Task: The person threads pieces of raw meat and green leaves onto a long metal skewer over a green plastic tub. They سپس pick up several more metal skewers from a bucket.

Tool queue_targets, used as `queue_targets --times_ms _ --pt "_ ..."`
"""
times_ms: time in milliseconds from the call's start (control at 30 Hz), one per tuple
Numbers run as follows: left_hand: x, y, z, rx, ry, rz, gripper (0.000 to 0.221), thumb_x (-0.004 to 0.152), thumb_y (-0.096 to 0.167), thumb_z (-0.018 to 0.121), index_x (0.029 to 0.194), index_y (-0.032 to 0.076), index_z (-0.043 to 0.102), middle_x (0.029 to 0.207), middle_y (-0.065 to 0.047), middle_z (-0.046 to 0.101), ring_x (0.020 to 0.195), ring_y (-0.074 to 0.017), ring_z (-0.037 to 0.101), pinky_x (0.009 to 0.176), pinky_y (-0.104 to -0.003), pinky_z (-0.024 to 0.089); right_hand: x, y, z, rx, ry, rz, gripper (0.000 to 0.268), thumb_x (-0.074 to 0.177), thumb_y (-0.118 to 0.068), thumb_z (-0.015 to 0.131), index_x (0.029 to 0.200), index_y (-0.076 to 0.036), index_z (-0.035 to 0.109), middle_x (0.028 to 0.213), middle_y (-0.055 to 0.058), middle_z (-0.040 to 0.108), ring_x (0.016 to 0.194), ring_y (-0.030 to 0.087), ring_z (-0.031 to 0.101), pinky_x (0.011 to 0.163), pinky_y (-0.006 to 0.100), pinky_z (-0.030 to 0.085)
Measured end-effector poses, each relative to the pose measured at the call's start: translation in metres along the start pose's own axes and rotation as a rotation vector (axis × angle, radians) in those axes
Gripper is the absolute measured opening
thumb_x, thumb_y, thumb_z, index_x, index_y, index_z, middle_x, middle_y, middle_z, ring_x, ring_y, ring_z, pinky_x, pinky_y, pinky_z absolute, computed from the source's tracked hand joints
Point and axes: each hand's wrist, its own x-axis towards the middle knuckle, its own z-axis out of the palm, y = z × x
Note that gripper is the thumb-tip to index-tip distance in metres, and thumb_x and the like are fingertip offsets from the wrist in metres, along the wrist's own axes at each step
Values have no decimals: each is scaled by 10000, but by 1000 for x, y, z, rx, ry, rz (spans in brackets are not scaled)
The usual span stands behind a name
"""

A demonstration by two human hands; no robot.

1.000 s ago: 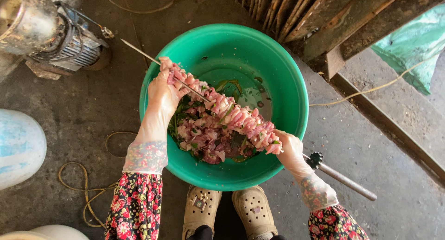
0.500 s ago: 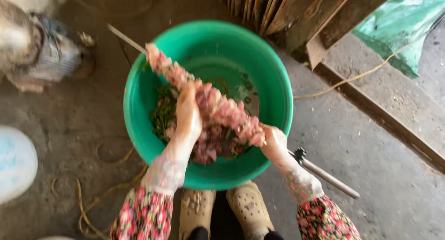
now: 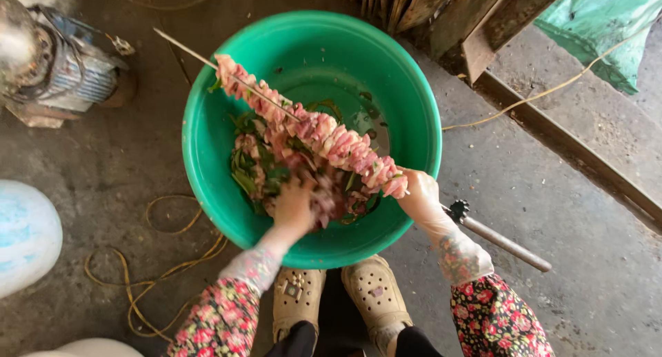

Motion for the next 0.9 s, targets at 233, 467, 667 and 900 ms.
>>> queue_targets --times_ms 233,467,667,900 --pt "20 -20 13 -97 -83 8 465 933 153 615 1393 218 612 1299 -138 631 1194 -352 624 981 -481 527 1 -10 -9 8 30 -116 442 795 -304 780 1210 -157 746 879 183 732 851 396 705 719 472 551" --pt "45 -53 -63 2 -40 -64 450 1000 211 593 1449 236 574 1234 -188 672 1131 -397 638 1089 -547 423 0 -8 -10 4 -4 -89 459 785 -308 797 1212 -153 740 871 176 733 836 394 707 703 469 550" --pt "43 -48 -82 55 146 -126 360 885 171 691 1242 124 672 1147 -182 683 1033 -416 646 950 -529 467 -1 -12 -13 -11 -18 -97 446 800 -323 796 1211 -158 742 877 165 736 839 393 706 694 467 550" --pt "56 -32 -31 342 99 368 372 773 91 678 1037 315 817 1262 -112 680 1147 -416 629 997 -579 480 0 -12 -12 -2 -42 -43 428 791 -333 812 1187 -179 759 872 162 741 842 388 710 702 462 555"
